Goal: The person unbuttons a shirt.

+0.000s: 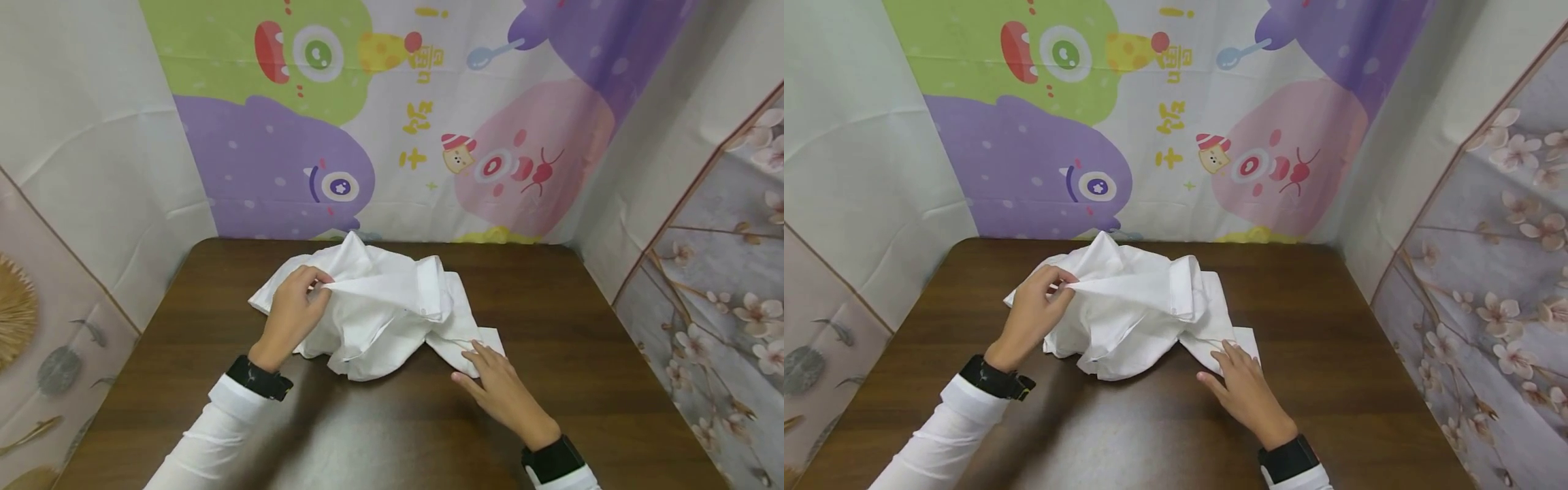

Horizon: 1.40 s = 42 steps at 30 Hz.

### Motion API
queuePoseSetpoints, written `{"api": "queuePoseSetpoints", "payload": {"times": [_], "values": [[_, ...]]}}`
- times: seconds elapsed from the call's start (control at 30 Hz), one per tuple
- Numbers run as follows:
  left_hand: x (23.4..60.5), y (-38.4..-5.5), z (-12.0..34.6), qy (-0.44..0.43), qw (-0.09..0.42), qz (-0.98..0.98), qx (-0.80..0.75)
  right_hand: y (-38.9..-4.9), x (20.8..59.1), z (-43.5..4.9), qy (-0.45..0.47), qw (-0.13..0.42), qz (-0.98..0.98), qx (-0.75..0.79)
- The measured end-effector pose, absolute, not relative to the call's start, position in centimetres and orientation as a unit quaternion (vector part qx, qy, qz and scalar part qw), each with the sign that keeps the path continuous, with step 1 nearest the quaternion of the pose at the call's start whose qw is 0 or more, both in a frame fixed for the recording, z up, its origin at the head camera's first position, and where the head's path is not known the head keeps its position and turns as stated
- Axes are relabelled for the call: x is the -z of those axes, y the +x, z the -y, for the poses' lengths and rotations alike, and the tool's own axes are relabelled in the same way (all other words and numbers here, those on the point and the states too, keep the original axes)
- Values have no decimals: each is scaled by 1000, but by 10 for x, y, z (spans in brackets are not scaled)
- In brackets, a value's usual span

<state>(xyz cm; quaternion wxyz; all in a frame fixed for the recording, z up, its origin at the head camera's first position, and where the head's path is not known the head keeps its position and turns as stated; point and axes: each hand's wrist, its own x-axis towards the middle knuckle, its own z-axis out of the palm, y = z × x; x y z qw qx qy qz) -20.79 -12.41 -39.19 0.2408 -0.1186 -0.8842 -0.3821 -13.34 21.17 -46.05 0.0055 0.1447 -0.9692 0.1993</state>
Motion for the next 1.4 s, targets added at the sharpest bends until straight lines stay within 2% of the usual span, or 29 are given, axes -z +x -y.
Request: {"api": "queuePoseSetpoints", "payload": {"times": [0.2, 0.43, 0.6, 0.87, 1.1, 1.4], "values": [[411, -176, 147, -91, 250, 889, 373, -133, 461, -210, 141, -3, 969, -204], [441, -150, 161, -57, 182, 916, 354, -134, 462, -209, 143, -1, 968, -205], [457, -142, 160, -49, 155, 936, 313, -142, 462, -205, 132, -22, 961, -243], [474, -138, 152, -42, 84, 964, 251, -177, 467, -190, 86, -26, 925, -369], [484, -136, 146, -83, 99, 974, 188, -220, 466, -169, -10, -62, 886, -460], [488, -128, 138, -101, 50, 983, 146, -256, 466, -152, -107, -106, 795, -587]]}}
